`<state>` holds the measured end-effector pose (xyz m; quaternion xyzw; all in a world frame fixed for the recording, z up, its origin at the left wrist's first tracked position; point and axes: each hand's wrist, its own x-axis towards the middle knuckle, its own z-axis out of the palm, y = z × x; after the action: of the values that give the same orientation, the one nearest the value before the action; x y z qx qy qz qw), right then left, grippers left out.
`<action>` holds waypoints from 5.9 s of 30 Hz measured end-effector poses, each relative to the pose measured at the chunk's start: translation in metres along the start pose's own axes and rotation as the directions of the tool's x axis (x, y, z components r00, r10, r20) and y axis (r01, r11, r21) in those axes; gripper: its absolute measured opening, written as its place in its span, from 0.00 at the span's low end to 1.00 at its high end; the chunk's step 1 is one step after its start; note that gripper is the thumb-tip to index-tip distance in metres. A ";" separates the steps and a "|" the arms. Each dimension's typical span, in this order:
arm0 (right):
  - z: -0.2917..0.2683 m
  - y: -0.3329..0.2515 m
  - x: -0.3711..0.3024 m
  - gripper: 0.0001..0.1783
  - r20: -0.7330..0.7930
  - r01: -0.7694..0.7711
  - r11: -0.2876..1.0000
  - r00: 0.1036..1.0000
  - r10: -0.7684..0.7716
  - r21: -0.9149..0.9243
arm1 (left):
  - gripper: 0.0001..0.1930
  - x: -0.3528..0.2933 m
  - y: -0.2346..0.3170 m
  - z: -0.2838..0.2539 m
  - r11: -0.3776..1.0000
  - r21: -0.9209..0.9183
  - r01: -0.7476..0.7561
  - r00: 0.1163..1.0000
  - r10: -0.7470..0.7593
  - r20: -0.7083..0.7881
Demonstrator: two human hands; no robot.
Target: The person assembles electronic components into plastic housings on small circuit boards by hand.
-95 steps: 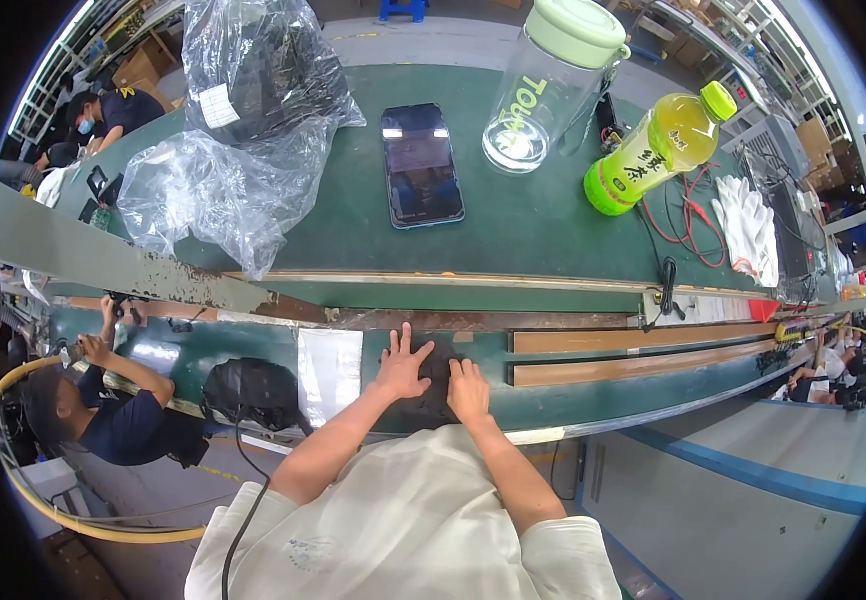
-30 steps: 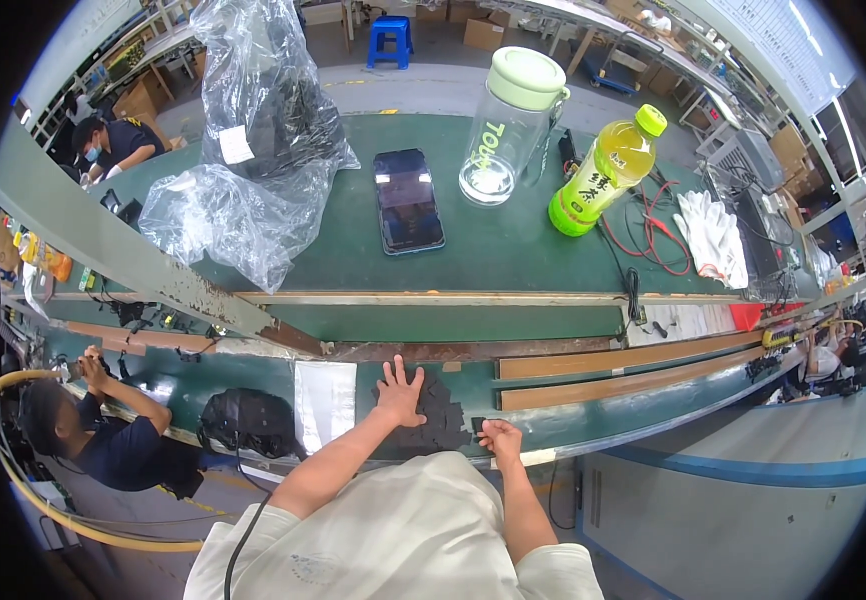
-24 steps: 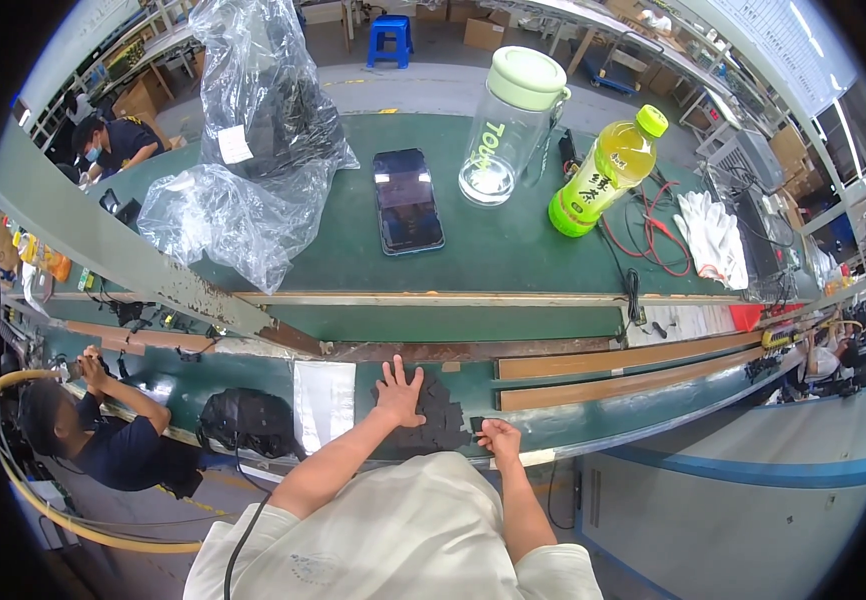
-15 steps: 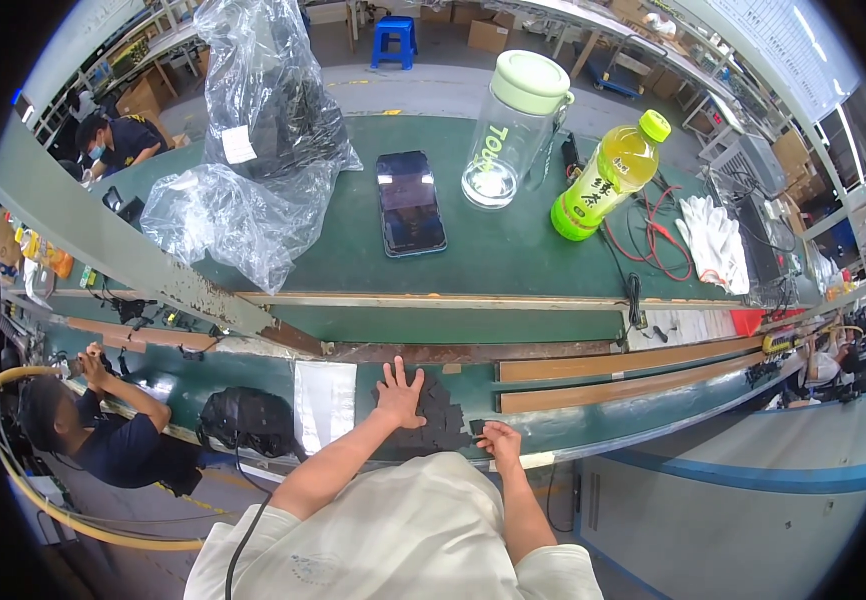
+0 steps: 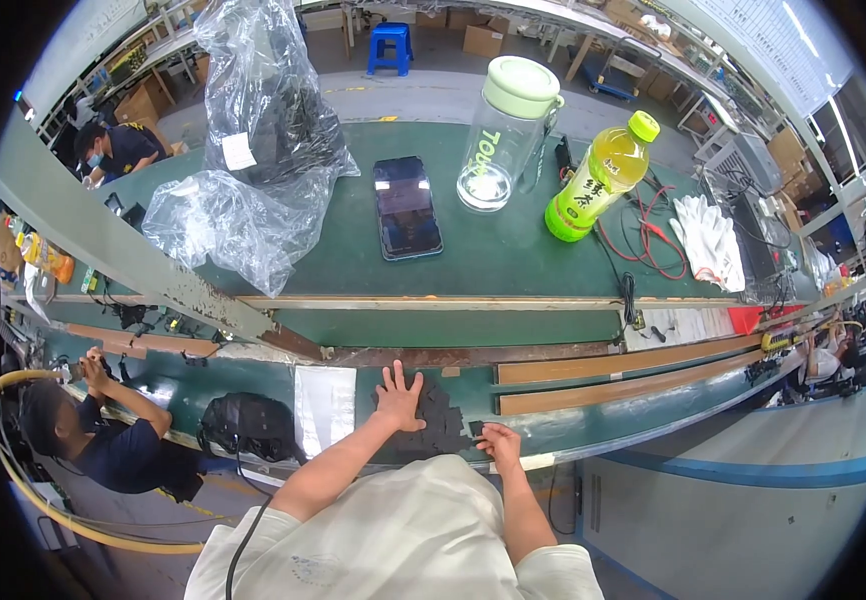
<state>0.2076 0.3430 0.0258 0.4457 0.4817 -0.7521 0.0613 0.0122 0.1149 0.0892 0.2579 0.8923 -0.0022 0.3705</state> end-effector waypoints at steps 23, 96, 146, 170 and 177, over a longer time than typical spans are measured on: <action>-0.018 -0.009 0.013 0.08 0.113 -0.169 0.985 0.980 0.165 0.028 | 0.66 0.002 0.002 0.005 1.000 0.023 0.003 1.000 -0.003 -0.017; 0.021 0.035 -0.013 0.06 -0.288 0.138 0.959 0.935 -0.209 -0.246 | 0.78 0.022 -0.001 0.014 0.998 0.031 0.056 0.998 -0.056 0.006; -0.086 0.442 -0.250 0.12 -0.832 -0.235 0.972 0.537 0.141 0.013 | 0.78 0.065 0.008 0.004 0.944 0.306 -0.126 0.991 0.107 0.079; -0.059 0.374 -0.247 0.13 -0.812 -0.166 0.982 0.558 0.168 0.089 | 0.60 -0.067 0.032 -0.053 0.987 -0.135 -0.086 0.891 0.137 0.433; -0.071 0.363 -0.237 0.16 -0.840 -0.145 0.983 0.514 0.174 0.114 | 0.57 -0.026 0.044 -0.051 0.987 -0.050 -0.150 0.855 0.155 0.496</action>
<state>0.5808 0.1265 -0.0540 0.7969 0.3968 -0.4401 -0.1176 0.0141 0.1512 0.1516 0.3167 0.7434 -0.0349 0.5882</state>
